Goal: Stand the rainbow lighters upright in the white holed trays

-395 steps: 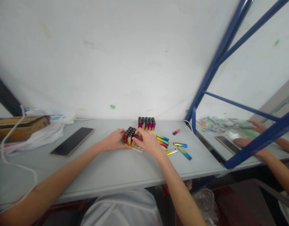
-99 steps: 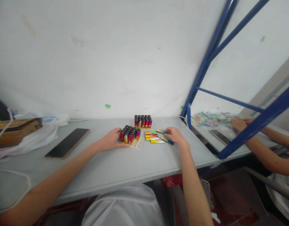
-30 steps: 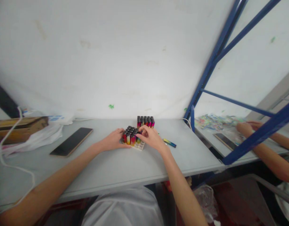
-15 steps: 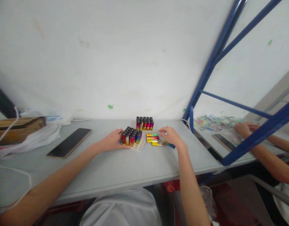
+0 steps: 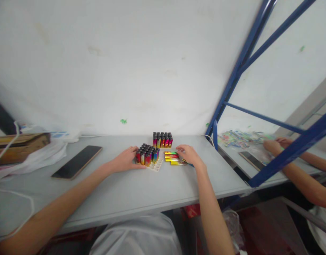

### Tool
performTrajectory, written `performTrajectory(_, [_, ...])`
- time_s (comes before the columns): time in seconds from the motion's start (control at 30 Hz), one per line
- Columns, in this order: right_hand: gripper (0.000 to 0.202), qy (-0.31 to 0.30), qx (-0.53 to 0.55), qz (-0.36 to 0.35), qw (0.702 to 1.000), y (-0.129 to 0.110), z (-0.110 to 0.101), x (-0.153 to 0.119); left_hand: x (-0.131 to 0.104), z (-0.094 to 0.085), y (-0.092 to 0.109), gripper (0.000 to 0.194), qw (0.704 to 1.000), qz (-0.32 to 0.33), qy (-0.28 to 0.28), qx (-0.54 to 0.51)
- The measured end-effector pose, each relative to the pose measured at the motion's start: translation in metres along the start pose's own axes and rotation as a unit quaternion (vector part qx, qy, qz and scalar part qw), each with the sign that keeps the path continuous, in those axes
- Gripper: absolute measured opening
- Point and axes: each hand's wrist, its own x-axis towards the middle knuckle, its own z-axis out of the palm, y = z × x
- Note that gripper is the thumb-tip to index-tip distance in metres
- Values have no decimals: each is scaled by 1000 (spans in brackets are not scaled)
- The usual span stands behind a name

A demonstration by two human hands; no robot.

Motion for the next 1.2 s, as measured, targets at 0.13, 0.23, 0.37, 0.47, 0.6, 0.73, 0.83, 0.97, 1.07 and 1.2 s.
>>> performTrajectory(0.13, [22, 36, -17, 29, 999, 4, -14, -2, 0, -1, 0, 75, 1000, 3, 5, -3])
performTrajectory(0.23, [21, 13, -18, 65, 998, 8, -31, -10, -1, -1, 0, 74, 1000, 4, 5, -3])
performTrajectory(0.37, [35, -103, 23, 139, 985, 16, -50, -25, -2, 0, -2, 72, 1000, 9, 9, -2])
performTrajectory(0.47, [40, -155, 25, 165, 974, 22, -54, -33, -1, 1, -2, 72, 1000, 6, 8, 0])
performTrajectory(0.6, [32, -137, -31, 174, 975, 24, -50, -31, -1, 1, -1, 71, 1000, 0, 9, -11])
performTrajectory(0.73, [31, -114, -21, 154, 981, 23, -46, -25, -1, 0, 0, 72, 1000, -2, 2, -8])
performTrajectory(0.83, [39, -110, 12, 139, 984, 19, -48, -26, -1, 0, -1, 73, 1000, 3, 3, -12])
performTrajectory(0.97, [36, -126, 30, 70, 989, 10, -52, -28, -1, 1, -2, 72, 1000, 5, 6, -11])
performTrajectory(1.07, [32, -182, 35, 43, 982, 2, -48, -25, -1, 1, -1, 71, 1000, 3, 3, -7])
performTrajectory(1.2, [25, -192, 24, 32, 981, -6, -41, -21, -2, -2, 1, 71, 1000, 0, 1, -11])
